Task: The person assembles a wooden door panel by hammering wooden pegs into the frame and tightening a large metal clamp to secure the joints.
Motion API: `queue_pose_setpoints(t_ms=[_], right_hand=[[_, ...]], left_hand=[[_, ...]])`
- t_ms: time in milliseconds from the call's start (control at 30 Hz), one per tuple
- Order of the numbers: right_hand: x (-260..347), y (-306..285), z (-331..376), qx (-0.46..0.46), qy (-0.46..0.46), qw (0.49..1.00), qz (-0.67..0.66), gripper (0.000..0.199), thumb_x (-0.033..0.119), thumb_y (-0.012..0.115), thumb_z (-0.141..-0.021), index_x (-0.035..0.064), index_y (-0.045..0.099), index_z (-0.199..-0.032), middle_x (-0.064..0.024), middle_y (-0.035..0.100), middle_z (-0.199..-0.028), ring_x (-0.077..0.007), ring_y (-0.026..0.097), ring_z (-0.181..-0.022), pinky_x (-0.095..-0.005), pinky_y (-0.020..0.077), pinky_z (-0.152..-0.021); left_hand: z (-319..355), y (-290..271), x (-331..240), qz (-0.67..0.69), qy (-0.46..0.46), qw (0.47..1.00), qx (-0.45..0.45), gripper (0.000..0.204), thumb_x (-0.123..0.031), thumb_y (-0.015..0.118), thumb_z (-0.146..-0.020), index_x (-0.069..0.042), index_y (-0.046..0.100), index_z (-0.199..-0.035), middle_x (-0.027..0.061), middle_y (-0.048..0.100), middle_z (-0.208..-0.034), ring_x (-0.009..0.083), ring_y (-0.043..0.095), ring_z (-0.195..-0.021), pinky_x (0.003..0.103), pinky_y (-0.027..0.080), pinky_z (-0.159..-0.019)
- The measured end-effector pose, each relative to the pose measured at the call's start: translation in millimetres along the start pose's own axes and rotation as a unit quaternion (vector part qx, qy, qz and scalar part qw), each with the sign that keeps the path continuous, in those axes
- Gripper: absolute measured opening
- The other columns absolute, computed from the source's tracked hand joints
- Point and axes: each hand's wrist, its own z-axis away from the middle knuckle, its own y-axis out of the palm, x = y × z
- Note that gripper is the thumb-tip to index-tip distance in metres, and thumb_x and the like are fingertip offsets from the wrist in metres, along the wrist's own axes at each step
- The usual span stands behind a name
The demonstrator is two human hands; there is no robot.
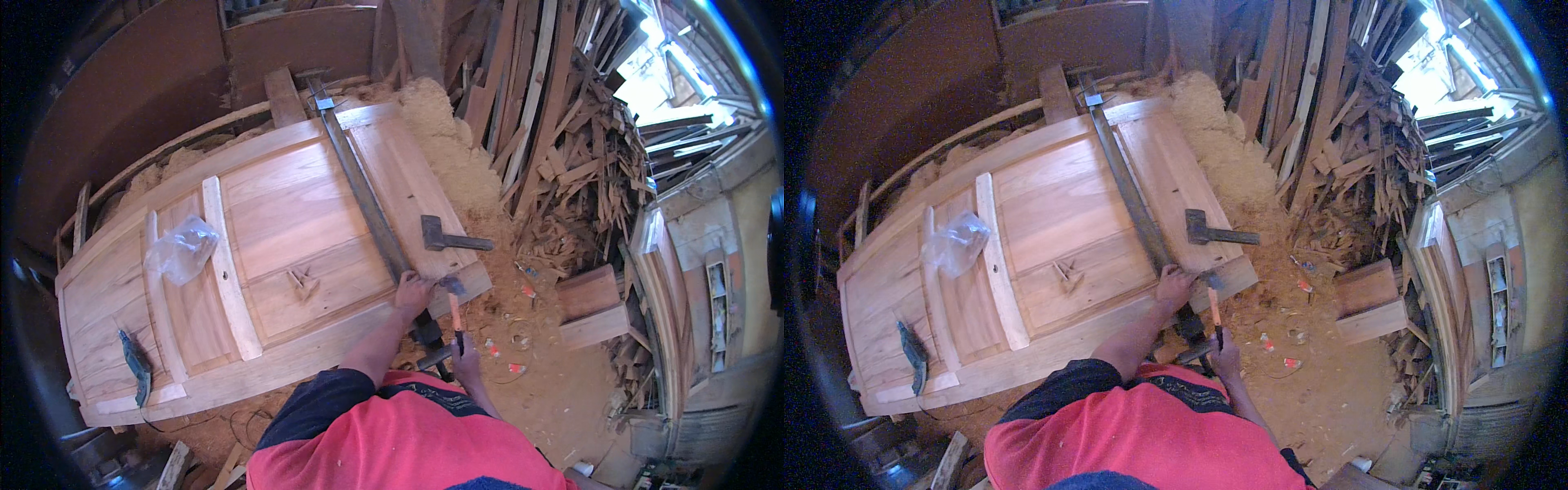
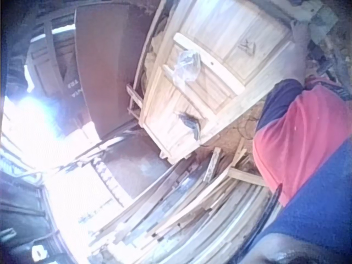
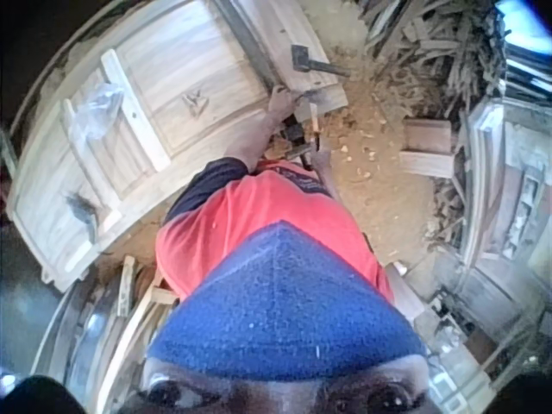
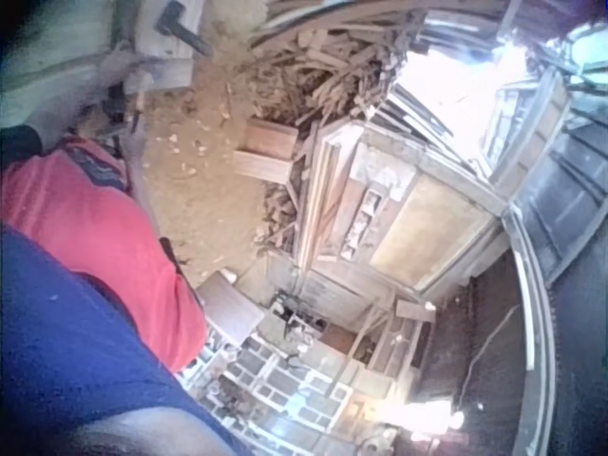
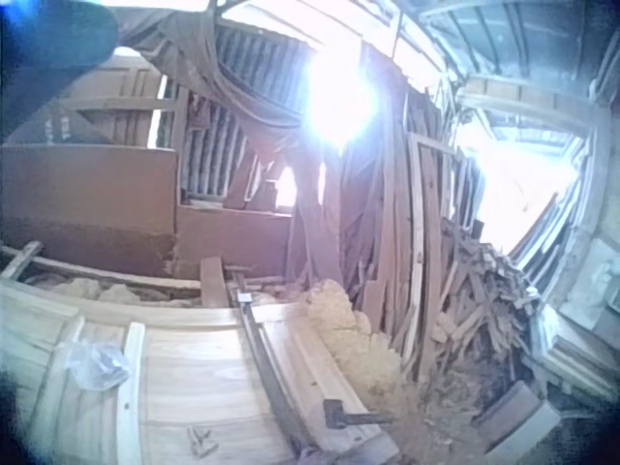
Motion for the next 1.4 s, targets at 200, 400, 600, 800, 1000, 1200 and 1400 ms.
queue_pose_setpoints(t_ms=[200, 400, 600, 800, 1000, 1200, 1400], right_hand=[[-4.2, 1.7, -0.1, 0.015, -0.003, 1.0, -0.019, 0.03, 0.03, 0.053, -0.099, 0.0038, 0.056, -0.113, -0.0206, 0.064, -0.085, -0.0407, 0.064, -0.079, -0.0471, 0.0481, -0.067], [-7.4, 11.3, -0.9, 0.005, 0.036, 0.999, -0.004, 0.031, 0.031, 0.053, -0.099, 0.0021, 0.055, -0.109, -0.0209, 0.061, -0.084, -0.04, 0.063, -0.079, -0.0465, 0.0474, -0.067], [-3.6, 14.9, -2.3, -0.042, -0.025, 0.998, -0.039, 0.025, 0.025, 0.054, -0.098, 0.0014, 0.054, -0.105, -0.0183, 0.057, -0.074, -0.0341, 0.061, -0.069, -0.0445, 0.0456, -0.063], [-2.3, 25.4, 1.7, -0.068, -0.023, 0.997, -0.014, 0.026, 0.027, 0.052, -0.099, 0.0015, 0.054, -0.105, -0.02, 0.061, -0.084, -0.0348, 0.063, -0.076, -0.0445, 0.0476, -0.068], [3.2, 22.2, -6.5, -0.024, 0.0, 0.999, -0.024, 0.03, 0.028, 0.052, -0.1, 0.0005, 0.054, -0.11, -0.0201, 0.059, -0.082, -0.0369, 0.062, -0.077, -0.0444, 0.048, -0.07], [10.3, 22.3, -0.1, -0.043, 0.025, 0.999, -0.007, 0.032, 0.032, 0.051, -0.1, 0.0026, 0.055, -0.111, -0.0225, 0.061, -0.087, -0.0407, 0.063, -0.083, -0.047, 0.048, -0.071], [2.3, 26.9, -1.9, 0.039, 0.093, 0.995, 0.021, 0.031, 0.033, 0.052, -0.099, 0.0063, 0.053, -0.114, -0.0274, 0.063, -0.091, -0.0478, 0.062, -0.089, -0.0529, 0.0467, -0.073]], left_hand=[[0.1, -1.7, 0.4, 0.006, -0.004, 1.0, -0.005, 0.017, -0.024, 0.062, -0.087, -0.015, 0.07, -0.099, 0.0054, 0.072, -0.092, 0.0197, 0.065, -0.1, 0.041, 0.035, -0.103], [1.8, 1.4, -0.5, 0.038, -0.001, 0.999, -0.031, 0.019, -0.021, 0.063, -0.085, -0.015, 0.07, -0.101, 0.0062, 0.072, -0.098, 0.0198, 0.063, -0.103, 0.042, 0.034, -0.104], [-0.3, 5.1, 2.9, -0.016, -0.006, 0.999, 0.043, 0.026, -0.031, 0.058, -0.092, -0.017, 0.069, -0.11, 0.0058, 0.071, -0.107, 0.0218, 0.063, -0.108, 0.045, 0.029, -0.107], [-0.7, 2.4, 0.1, -0.003, -0.029, 0.998, 0.062, 0.027, -0.034, 0.057, -0.093, -0.017, 0.069, -0.109, 0.0057, 0.072, -0.102, 0.0221, 0.063, -0.107, 0.046, 0.03, -0.106], [0.8, 0.0, -0.1, -0.018, -0.011, 1.0, 0.02, 0.021, -0.029, 0.058, -0.092, -0.016, 0.072, -0.103, 0.0054, 0.072, -0.098, 0.0201, 0.064, -0.102, 0.042, 0.032, -0.106], [2.3, 3.1, 1.4, -0.004, 0.016, 0.999, -0.05, 0.022, -0.028, 0.061, -0.089, -0.016, 0.072, -0.104, 0.0063, 0.073, -0.097, 0.0203, 0.063, -0.104, 0.042, 0.032, -0.106], [-1.0, 2.4, 1.0, 0.009, -0.015, 1.0, 0.026, 0.022, -0.023, 0.063, -0.086, -0.015, 0.071, -0.105, 0.0057, 0.073, -0.102, 0.022, 0.063, -0.108, 0.043, 0.032, -0.107]])
